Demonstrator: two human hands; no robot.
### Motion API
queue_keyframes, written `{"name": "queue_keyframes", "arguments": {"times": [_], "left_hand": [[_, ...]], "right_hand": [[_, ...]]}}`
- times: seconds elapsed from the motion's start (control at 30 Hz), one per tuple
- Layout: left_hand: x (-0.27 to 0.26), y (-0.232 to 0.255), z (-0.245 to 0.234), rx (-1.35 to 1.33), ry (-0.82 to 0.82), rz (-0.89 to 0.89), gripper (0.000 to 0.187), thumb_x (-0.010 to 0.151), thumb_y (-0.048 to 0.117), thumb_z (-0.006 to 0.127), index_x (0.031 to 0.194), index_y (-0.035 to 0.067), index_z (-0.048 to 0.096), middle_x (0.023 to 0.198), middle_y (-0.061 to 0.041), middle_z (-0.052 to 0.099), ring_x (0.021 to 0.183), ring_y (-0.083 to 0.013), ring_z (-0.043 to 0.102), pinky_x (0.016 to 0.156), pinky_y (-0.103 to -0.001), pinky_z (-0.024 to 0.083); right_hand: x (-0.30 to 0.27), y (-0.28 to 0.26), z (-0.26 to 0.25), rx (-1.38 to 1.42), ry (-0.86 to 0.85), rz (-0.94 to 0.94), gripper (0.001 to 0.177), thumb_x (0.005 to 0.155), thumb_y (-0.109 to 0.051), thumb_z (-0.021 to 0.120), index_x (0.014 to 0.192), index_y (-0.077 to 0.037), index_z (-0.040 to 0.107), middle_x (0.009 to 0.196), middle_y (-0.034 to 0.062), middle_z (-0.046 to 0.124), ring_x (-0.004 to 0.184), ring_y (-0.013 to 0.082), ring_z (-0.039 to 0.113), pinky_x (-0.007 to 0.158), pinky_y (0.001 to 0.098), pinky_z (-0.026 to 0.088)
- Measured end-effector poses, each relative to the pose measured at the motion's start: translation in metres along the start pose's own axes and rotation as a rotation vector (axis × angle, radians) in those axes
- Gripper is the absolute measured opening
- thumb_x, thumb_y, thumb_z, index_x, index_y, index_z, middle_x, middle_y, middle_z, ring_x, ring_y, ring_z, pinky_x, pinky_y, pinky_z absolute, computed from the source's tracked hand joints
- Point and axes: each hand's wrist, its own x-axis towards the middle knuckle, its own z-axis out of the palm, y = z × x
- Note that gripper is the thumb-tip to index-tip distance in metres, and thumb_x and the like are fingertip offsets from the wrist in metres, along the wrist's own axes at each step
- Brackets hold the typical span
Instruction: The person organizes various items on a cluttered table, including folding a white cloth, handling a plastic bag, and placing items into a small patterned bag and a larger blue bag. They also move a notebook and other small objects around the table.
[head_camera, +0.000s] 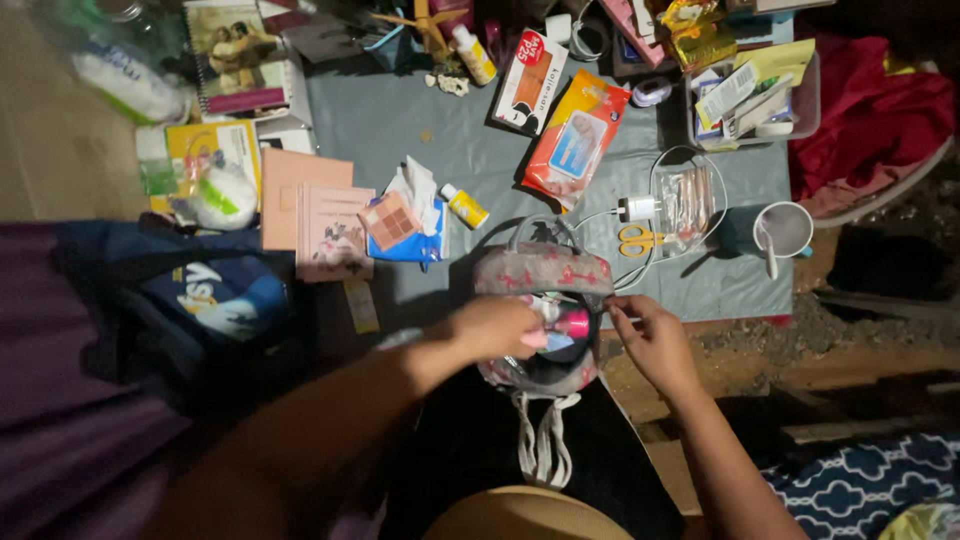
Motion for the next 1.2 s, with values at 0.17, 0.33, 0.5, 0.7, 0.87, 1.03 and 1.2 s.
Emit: {"name": "queue_keyframes", "arguments": {"times": [0.17, 0.33, 0.5, 0.7, 0.87, 1.03, 1.2], "left_hand": [[0.049, 0.002, 0.062, 0.201, 0.218, -0.22, 0.025, 0.083, 0.021, 0.072, 0.105, 0.009, 0.072, 0.097, -0.018, 0.075, 0.091, -0.0358, 0.074, 0.08, -0.049, 0.059], [0.084, 0.012, 0.074, 0.269, 0.543, -0.205, 0.029, 0.09, 0.031, 0.074, 0.109, 0.01, 0.071, 0.107, -0.018, 0.073, 0.101, -0.0359, 0.072, 0.085, -0.05, 0.058], [0.061, 0.048, 0.062, 0.513, 0.41, -0.26, 0.065, 0.069, 0.041, 0.08, 0.128, 0.017, 0.063, 0.137, -0.019, 0.054, 0.129, -0.0384, 0.049, 0.101, -0.059, 0.04], [0.015, 0.054, 0.052, 0.438, 0.479, -0.236, 0.082, 0.075, 0.049, 0.076, 0.146, 0.016, 0.051, 0.139, -0.015, 0.051, 0.131, -0.0325, 0.043, 0.108, -0.058, 0.03], [-0.011, 0.05, 0.044, 0.191, 0.791, -0.032, 0.067, 0.087, 0.045, 0.071, 0.141, 0.007, 0.057, 0.133, -0.013, 0.061, 0.124, -0.0317, 0.055, 0.106, -0.048, 0.041], [-0.049, -0.001, 0.072, -0.121, 1.214, -0.188, 0.02, 0.086, 0.018, 0.069, 0.101, 0.005, 0.072, 0.104, -0.01, 0.07, 0.102, -0.0323, 0.066, 0.088, -0.042, 0.054], [-0.09, -0.168, 0.135, -0.096, 1.607, -0.851, 0.042, 0.08, 0.025, 0.077, 0.111, 0.0, 0.062, 0.103, -0.02, 0.063, 0.094, -0.0377, 0.063, 0.083, -0.047, 0.053]], "right_hand": [[0.007, -0.007, -0.007, -0.095, -0.068, -0.117, 0.022, 0.096, -0.02, 0.067, 0.113, -0.007, 0.073, 0.106, 0.0126, 0.075, 0.085, 0.0244, 0.075, 0.072, 0.0341, 0.06], [-0.001, -0.013, -0.015, -0.057, -0.127, -0.226, 0.023, 0.095, -0.016, 0.065, 0.115, -0.008, 0.072, 0.107, 0.0128, 0.071, 0.09, 0.0247, 0.074, 0.072, 0.0345, 0.06], [-0.01, -0.008, -0.023, -0.141, -0.173, -0.24, 0.025, 0.093, -0.018, 0.067, 0.116, -0.008, 0.072, 0.106, 0.0129, 0.071, 0.086, 0.0263, 0.073, 0.072, 0.0352, 0.059], [-0.008, 0.004, -0.028, -0.161, -0.214, -0.284, 0.023, 0.095, -0.019, 0.067, 0.114, -0.007, 0.072, 0.108, 0.0142, 0.07, 0.087, 0.0269, 0.073, 0.073, 0.0364, 0.06], [0.002, 0.006, -0.029, -0.167, -0.278, -0.366, 0.026, 0.094, -0.019, 0.067, 0.114, -0.004, 0.07, 0.106, 0.0164, 0.069, 0.09, 0.0275, 0.074, 0.072, 0.0379, 0.06], [0.016, 0.001, -0.025, -0.227, -0.322, -0.372, 0.023, 0.095, -0.02, 0.066, 0.112, -0.004, 0.07, 0.106, 0.0148, 0.07, 0.089, 0.0274, 0.073, 0.072, 0.0372, 0.06], [0.012, -0.015, -0.011, -0.21, -0.244, -0.348, 0.023, 0.095, -0.02, 0.066, 0.113, -0.006, 0.071, 0.108, 0.0142, 0.071, 0.089, 0.0279, 0.072, 0.074, 0.0374, 0.06]]}}
